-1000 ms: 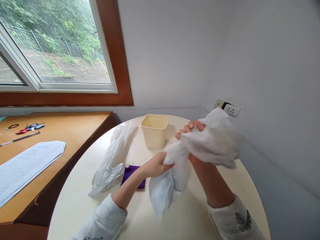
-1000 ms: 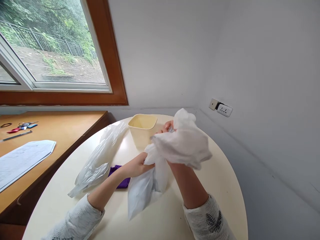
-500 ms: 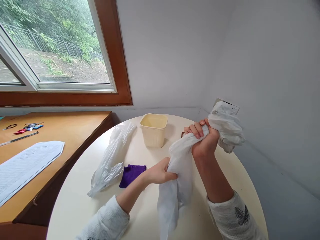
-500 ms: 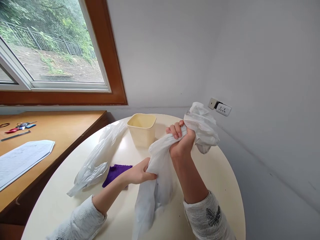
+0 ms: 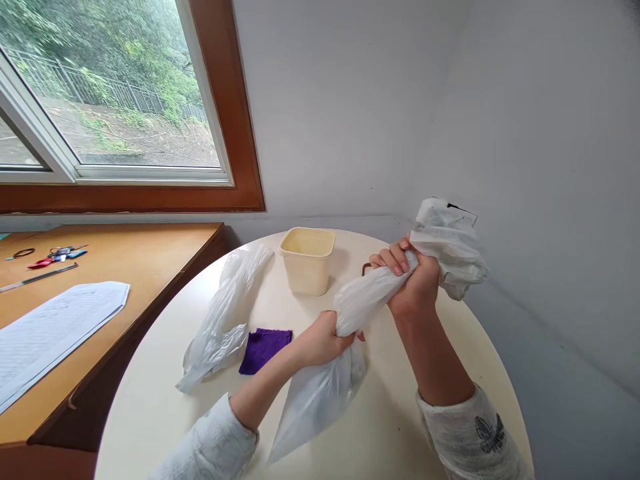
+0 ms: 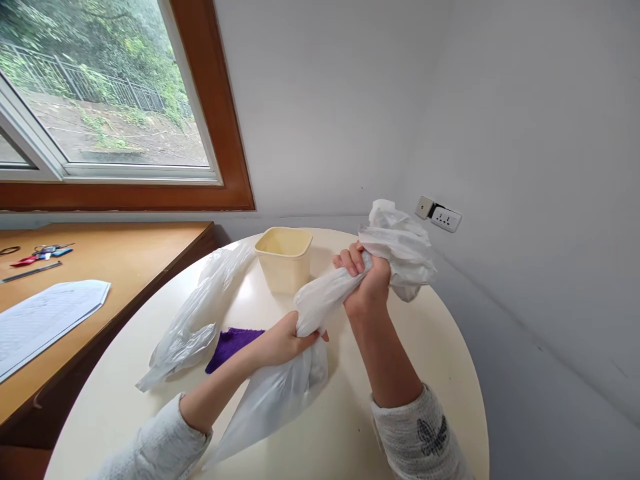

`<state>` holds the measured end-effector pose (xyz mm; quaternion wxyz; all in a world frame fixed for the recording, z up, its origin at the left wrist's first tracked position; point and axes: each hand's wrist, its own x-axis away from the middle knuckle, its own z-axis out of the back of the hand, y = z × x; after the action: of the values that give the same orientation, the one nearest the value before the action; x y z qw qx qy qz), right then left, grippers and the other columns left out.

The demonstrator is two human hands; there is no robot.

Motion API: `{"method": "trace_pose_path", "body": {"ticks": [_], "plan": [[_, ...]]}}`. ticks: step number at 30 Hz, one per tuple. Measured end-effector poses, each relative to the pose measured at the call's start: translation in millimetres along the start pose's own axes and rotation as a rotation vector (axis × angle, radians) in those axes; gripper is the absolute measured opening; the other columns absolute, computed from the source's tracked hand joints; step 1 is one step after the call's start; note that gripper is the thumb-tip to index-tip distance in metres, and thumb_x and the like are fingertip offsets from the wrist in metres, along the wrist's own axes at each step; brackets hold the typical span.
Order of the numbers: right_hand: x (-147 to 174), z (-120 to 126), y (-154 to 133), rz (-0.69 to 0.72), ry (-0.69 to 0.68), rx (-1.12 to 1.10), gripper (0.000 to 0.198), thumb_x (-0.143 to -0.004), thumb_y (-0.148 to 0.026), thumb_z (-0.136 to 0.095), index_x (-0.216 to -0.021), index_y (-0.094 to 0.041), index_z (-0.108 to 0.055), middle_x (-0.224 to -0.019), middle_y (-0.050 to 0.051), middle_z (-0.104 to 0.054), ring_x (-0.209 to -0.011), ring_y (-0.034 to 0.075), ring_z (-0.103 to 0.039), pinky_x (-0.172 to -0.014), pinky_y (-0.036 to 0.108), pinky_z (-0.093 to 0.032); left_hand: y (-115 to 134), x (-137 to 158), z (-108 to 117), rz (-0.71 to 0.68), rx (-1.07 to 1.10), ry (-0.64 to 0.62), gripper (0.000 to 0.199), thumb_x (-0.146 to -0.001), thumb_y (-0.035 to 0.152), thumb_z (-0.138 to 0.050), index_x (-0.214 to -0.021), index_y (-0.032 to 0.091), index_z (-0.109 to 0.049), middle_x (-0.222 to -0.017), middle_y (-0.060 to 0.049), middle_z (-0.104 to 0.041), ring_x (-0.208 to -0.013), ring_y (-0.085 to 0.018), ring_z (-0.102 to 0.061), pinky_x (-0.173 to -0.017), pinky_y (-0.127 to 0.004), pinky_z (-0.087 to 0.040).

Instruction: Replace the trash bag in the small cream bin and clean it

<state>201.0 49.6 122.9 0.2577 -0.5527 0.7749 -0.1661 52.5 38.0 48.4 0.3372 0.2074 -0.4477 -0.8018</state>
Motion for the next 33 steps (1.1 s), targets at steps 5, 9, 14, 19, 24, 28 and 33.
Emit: {"method": "trace_pose_path", "body": {"ticks": [5,9,14,19,24,28,33], "plan": [[-2,21,-21,0.019,0.028,0.033,0.012,-0.072,-0.014,-0.052,-0.063,-0.017,-0.045,-0.046,-0.011,-0.024,-0.039,0.003,-0.025,-0.047,0.017,-0.035,-2,11,27,0.013,0.012,-0.025,0.017,-0.077,0.021,-0.045,-0.08,0.016,-0.061,-0.083,-0.002,-0.058,-0.075,-0.015,-0.054,-0.066,-0.025,-0.042],[-5,58,-27,0.029,0.167,0.101,0.008,-0.067,-0.012,-0.058,-0.069,-0.018,-0.053,-0.051,-0.01,-0.037,-0.045,0.003,-0.037,-0.052,0.018,-0.042,-5,23,40,-0.051,0.11,-0.037,0.01,-0.074,0.019,-0.051,-0.076,0.015,-0.06,-0.086,-0.002,-0.053,-0.078,-0.014,-0.052,-0.068,-0.023,-0.039],[0,104,-21,0.072,0.293,0.147,0.022,-0.056,-0.006,-0.068,-0.068,-0.018,-0.055,-0.068,-0.008,-0.055,-0.06,0.004,-0.053,-0.06,0.017,-0.048,-9,31,40,-0.067,0.311,-0.029,0.011,-0.074,0.023,-0.054,-0.075,0.014,-0.059,-0.085,-0.002,-0.052,-0.077,-0.014,-0.049,-0.066,-0.022,-0.037],[13,128,-18,-0.106,0.31,0.158,0.021,-0.063,-0.018,-0.069,-0.08,-0.022,-0.057,-0.081,-0.005,-0.061,-0.076,0.011,-0.06,-0.069,0.026,-0.052,-16,34,39,-0.043,0.466,0.062,0.008,-0.069,0.021,-0.056,-0.069,0.013,-0.058,-0.079,-0.001,-0.053,-0.076,-0.014,-0.048,-0.069,-0.023,-0.036],[13,157,-25,-0.075,0.509,0.448,0.034,-0.062,-0.028,-0.071,-0.092,-0.024,-0.055,-0.088,-0.003,-0.06,-0.077,0.013,-0.059,-0.058,0.024,-0.049,-14,42,47,0.03,0.478,0.113,0.005,-0.067,0.018,-0.053,-0.067,0.014,-0.056,-0.068,0.003,-0.05,-0.067,-0.011,-0.044,-0.064,-0.021,-0.035],[9,160,-30,0.117,0.595,0.769,0.039,-0.065,-0.034,-0.068,-0.101,-0.028,-0.055,-0.1,-0.001,-0.057,-0.098,0.015,-0.057,-0.072,0.026,-0.048,-2,50,55,0.069,0.377,0.096,0.008,-0.07,0.02,-0.049,-0.068,0.015,-0.055,-0.069,0.002,-0.052,-0.069,-0.013,-0.047,-0.067,-0.023,-0.038],[23,99,-25,0.137,-0.03,1.018,0.048,-0.076,-0.047,-0.057,-0.116,-0.024,-0.05,-0.122,0.008,-0.052,-0.121,0.023,-0.043,-0.097,0.039,-0.036,5,54,56,0.11,0.268,0.06,0.014,-0.074,0.025,-0.046,-0.075,0.015,-0.056,-0.073,0.0,-0.054,-0.07,-0.015,-0.051,-0.065,-0.025,-0.041]]}}
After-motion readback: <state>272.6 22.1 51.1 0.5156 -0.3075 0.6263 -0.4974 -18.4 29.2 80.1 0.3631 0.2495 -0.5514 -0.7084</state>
